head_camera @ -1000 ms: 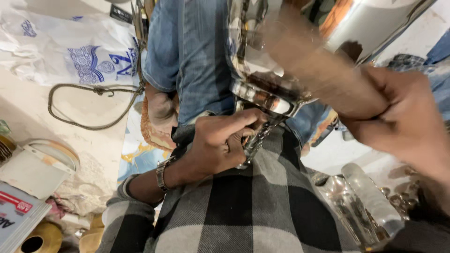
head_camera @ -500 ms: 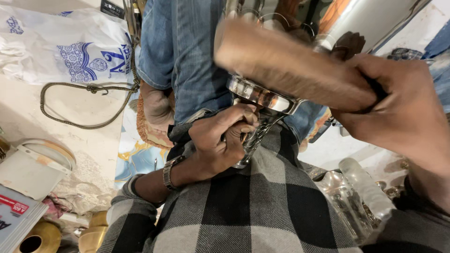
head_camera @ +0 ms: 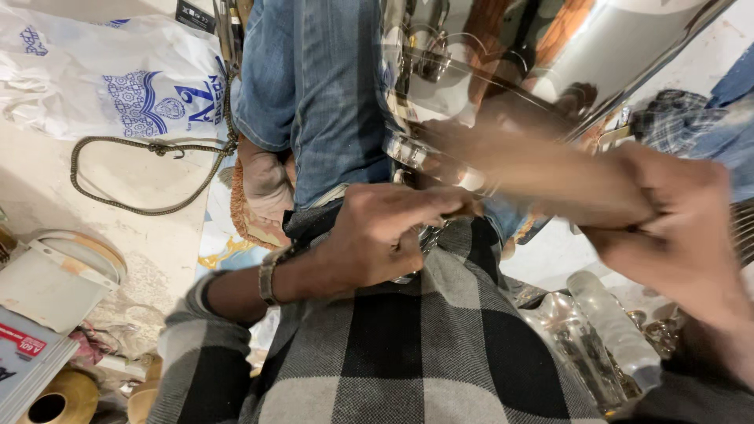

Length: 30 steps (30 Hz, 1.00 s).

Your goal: The person sits cross-legged on the floor with a large engraved metal urn resting on their lap. They hold a small punch against the metal cup section of the urn and strike it with a wooden mallet, repositioning the punch repeatedly to work the surface, occasionally rotating the piece.

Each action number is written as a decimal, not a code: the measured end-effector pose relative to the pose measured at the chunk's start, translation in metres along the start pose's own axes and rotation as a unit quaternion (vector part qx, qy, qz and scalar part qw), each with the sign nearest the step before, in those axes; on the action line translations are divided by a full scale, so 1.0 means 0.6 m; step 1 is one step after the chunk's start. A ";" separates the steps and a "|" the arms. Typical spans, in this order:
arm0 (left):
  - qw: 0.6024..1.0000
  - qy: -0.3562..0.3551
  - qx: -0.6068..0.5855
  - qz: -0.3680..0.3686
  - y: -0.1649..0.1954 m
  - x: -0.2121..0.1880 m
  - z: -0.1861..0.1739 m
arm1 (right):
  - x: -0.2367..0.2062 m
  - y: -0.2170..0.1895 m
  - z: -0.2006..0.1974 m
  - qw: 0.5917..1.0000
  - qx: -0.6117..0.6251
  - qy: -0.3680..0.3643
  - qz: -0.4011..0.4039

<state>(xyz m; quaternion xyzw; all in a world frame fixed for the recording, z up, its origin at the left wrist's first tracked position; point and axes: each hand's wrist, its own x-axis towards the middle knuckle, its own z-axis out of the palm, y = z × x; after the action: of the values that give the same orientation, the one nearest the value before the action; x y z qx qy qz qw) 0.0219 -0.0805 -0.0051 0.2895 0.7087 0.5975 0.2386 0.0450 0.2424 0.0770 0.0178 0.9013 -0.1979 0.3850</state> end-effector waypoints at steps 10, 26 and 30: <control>0.975 -0.147 0.043 0.161 -0.044 0.061 -0.022 | -0.061 0.034 0.193 0.939 0.227 0.257 -0.007; 1.000 0.023 -0.008 0.007 -0.017 0.005 -0.004 | -0.063 0.046 0.024 0.979 0.135 -0.033 0.150; 0.988 0.150 -0.038 0.007 0.018 0.000 0.005 | 0.004 -0.013 -0.051 0.994 0.091 -0.043 0.044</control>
<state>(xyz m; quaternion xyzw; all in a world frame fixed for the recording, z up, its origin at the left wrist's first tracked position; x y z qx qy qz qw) 0.0253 -0.0772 0.0048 0.1923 0.7115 0.6621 0.1357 0.0207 0.2461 0.0971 0.0836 0.8606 -0.2627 0.4282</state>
